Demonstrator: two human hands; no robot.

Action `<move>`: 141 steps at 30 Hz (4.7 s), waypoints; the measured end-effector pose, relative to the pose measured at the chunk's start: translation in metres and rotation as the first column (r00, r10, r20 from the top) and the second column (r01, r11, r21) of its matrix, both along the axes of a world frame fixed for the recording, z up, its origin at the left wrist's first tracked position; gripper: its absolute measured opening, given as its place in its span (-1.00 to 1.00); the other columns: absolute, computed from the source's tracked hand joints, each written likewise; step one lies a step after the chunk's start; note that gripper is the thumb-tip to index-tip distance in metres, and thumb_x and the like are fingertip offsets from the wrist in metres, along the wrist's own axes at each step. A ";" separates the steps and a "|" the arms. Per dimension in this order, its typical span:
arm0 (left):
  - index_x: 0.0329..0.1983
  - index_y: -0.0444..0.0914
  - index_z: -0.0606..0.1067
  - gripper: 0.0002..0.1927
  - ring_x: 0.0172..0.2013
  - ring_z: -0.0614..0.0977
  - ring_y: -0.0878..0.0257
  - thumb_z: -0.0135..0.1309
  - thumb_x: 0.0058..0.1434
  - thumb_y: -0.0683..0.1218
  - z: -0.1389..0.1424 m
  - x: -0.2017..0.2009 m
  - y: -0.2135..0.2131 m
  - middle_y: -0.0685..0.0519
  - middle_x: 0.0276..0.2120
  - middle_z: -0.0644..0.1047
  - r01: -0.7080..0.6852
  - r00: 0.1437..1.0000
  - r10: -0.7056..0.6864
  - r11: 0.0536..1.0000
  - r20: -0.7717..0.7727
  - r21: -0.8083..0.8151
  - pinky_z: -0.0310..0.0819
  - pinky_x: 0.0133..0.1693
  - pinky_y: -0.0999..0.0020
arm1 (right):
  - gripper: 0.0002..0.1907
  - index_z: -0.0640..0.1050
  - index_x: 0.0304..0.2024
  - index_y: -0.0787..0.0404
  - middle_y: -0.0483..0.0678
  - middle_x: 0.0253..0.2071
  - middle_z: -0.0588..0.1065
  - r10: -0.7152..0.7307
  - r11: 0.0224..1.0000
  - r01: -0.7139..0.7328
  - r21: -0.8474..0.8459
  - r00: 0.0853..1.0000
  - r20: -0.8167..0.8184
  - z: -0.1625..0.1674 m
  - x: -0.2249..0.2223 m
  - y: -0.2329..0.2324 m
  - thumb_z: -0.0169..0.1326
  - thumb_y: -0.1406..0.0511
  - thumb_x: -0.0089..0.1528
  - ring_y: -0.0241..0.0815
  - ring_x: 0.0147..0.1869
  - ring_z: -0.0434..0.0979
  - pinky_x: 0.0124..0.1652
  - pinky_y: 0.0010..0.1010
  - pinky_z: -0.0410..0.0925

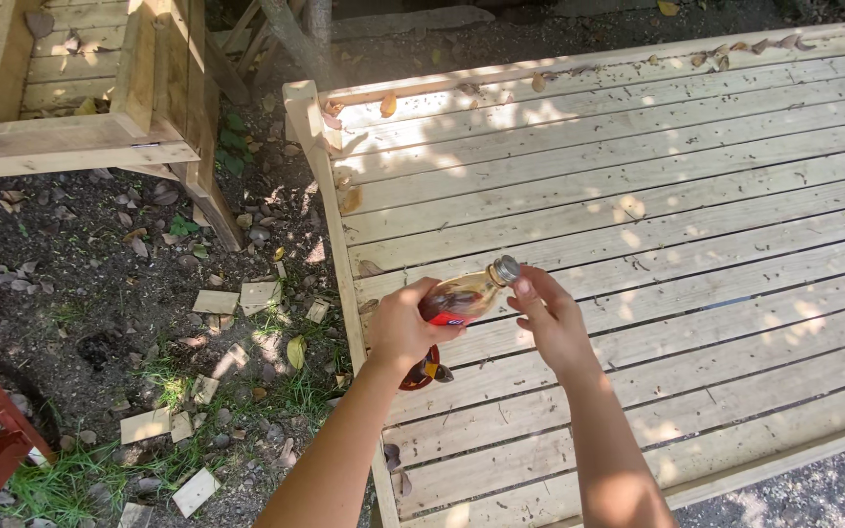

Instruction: The person pours wood stain from a bottle into a container, then uses a brush to apply the stain to a three-tier wooden shelf. The person rotates the shelf to reach different sides and continues brushing the stain onto the frame and shelves.

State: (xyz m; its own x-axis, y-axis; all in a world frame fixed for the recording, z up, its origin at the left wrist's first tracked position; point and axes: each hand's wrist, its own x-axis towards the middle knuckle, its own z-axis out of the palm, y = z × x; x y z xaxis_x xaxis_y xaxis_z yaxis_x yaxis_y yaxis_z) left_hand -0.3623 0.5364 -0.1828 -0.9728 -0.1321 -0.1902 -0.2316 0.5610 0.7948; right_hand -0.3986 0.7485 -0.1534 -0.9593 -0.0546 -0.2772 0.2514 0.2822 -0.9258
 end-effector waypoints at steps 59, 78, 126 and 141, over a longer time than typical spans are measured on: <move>-0.06 -0.02 0.49 -0.47 -0.12 0.69 0.18 0.48 -0.08 0.01 -0.038 0.108 -0.103 0.13 -0.19 0.62 0.207 0.845 0.142 0.803 0.516 -0.559 0.64 -0.18 0.23 | -0.65 0.67 -0.06 0.16 -0.13 -0.08 0.67 0.256 0.966 -0.250 0.069 0.961 -0.100 -0.085 0.049 -0.075 0.31 0.47 0.10 -0.32 -0.04 0.69 -0.11 -0.46 0.59; -0.11 0.03 0.47 -0.42 -0.18 0.71 0.22 0.49 -0.15 0.18 -0.044 0.120 -0.096 0.19 -0.24 0.66 0.038 0.851 0.202 0.897 0.485 -0.441 0.63 -0.18 0.20 | -0.66 0.60 -0.02 0.31 -0.04 -0.07 0.65 0.257 0.956 -0.250 -0.156 0.966 0.032 -0.095 0.052 -0.082 0.21 0.57 0.15 -0.28 -0.01 0.65 -0.04 -0.47 0.55; -0.03 -0.11 0.55 -0.33 -0.08 0.69 0.07 0.55 -0.27 -0.07 -0.081 -0.019 -0.055 0.05 -0.16 0.68 -0.130 0.991 0.130 0.991 0.018 -0.041 0.56 -0.06 0.19 | -0.84 0.62 -0.39 0.15 -0.08 -0.35 0.57 0.834 0.452 -0.296 0.842 0.476 -0.280 -0.047 -0.040 -0.108 0.30 0.28 -0.01 -0.03 -0.12 0.60 -0.22 -0.18 0.48; 0.38 -0.10 0.28 -0.18 0.10 0.63 0.14 0.30 0.03 -0.23 -0.120 -0.017 -0.080 -0.04 0.21 0.53 -0.209 0.966 0.148 0.929 0.211 0.306 0.56 0.03 0.26 | -0.58 0.60 -0.05 0.08 -0.10 -0.30 0.56 0.669 0.644 -0.219 0.733 0.625 -0.401 -0.090 -0.012 -0.145 0.32 0.19 0.05 0.01 -0.12 0.59 -0.25 -0.14 0.48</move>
State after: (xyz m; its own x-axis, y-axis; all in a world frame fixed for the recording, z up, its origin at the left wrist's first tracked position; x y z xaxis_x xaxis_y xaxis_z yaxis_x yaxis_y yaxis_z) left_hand -0.3790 0.4564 -0.3028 -0.8835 -0.2023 -0.4224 -0.4610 0.2166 0.8606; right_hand -0.4105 0.6034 -0.2433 -0.7955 -0.5747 0.1922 -0.5980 0.6932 -0.4025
